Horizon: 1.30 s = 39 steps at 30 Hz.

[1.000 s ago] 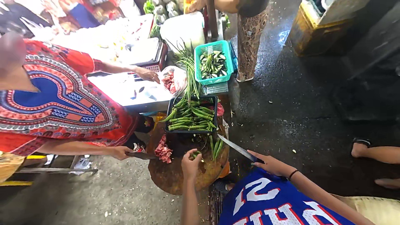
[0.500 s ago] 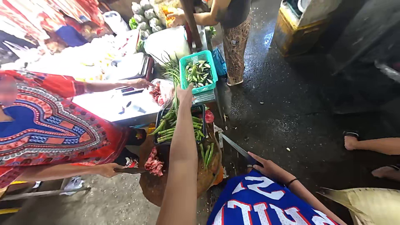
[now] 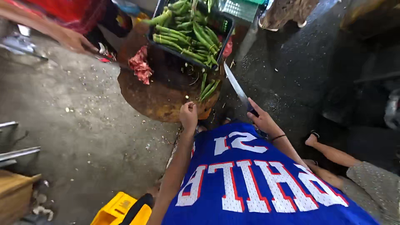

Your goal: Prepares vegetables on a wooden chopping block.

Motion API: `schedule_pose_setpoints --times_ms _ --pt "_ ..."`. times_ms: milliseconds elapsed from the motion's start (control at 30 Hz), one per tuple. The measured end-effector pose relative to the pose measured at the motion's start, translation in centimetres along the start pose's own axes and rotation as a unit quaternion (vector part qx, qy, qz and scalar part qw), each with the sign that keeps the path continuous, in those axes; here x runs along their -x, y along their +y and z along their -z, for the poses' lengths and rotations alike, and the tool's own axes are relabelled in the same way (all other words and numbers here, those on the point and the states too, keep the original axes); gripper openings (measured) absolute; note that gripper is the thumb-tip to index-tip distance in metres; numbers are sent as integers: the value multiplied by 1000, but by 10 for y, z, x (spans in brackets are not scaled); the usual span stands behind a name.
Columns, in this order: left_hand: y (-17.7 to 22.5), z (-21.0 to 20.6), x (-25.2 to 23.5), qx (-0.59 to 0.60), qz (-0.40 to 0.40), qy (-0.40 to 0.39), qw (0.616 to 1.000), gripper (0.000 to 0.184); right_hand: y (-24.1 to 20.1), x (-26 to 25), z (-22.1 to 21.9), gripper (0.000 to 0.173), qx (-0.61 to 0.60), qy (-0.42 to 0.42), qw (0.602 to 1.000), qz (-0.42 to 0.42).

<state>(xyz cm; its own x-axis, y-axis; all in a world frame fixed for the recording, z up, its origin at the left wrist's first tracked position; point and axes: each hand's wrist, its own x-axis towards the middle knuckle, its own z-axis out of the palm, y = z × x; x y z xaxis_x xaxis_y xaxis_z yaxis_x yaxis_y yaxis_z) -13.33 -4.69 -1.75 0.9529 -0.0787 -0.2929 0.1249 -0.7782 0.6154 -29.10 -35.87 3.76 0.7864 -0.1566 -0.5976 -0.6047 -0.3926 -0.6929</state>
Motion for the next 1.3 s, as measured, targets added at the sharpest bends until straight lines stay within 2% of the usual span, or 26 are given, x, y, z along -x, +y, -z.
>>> schedule_pose_setpoints --times_ms 233,367,500,600,700,800,900,1033,1167,1300 --pt "43 -21 -55 -110 -108 -11 988 39 -34 -6 -7 65 57 24 997 45" --pt "72 -32 -96 -139 -37 -104 984 49 -35 9 -26 65 21 44 998 41" --pt "74 -24 -111 -119 -13 -109 987 40 -26 25 -45 63 21 52 996 64" --pt "59 6 -89 -72 -43 -82 993 34 -24 31 -59 61 77 32 994 76" --pt "23 30 -42 -61 -69 -105 990 32 -24 29 -72 59 157 -10 984 86" --pt "-20 25 -1 -57 -64 -117 989 30 -32 22 -86 59 222 -33 967 120" --pt "-48 8 15 -31 -77 -87 993 27 -52 15 -100 58 251 -32 954 160" --pt "-52 1 22 -13 -72 -74 995 27 -60 13 -118 61 266 -18 947 179" --pt "-51 1 22 -5 -57 -74 996 27 -25 -8 -124 59 301 -77 946 86" --pt "-54 4 22 -7 -52 -81 995 27 -29 -8 -116 59 283 -91 950 93"
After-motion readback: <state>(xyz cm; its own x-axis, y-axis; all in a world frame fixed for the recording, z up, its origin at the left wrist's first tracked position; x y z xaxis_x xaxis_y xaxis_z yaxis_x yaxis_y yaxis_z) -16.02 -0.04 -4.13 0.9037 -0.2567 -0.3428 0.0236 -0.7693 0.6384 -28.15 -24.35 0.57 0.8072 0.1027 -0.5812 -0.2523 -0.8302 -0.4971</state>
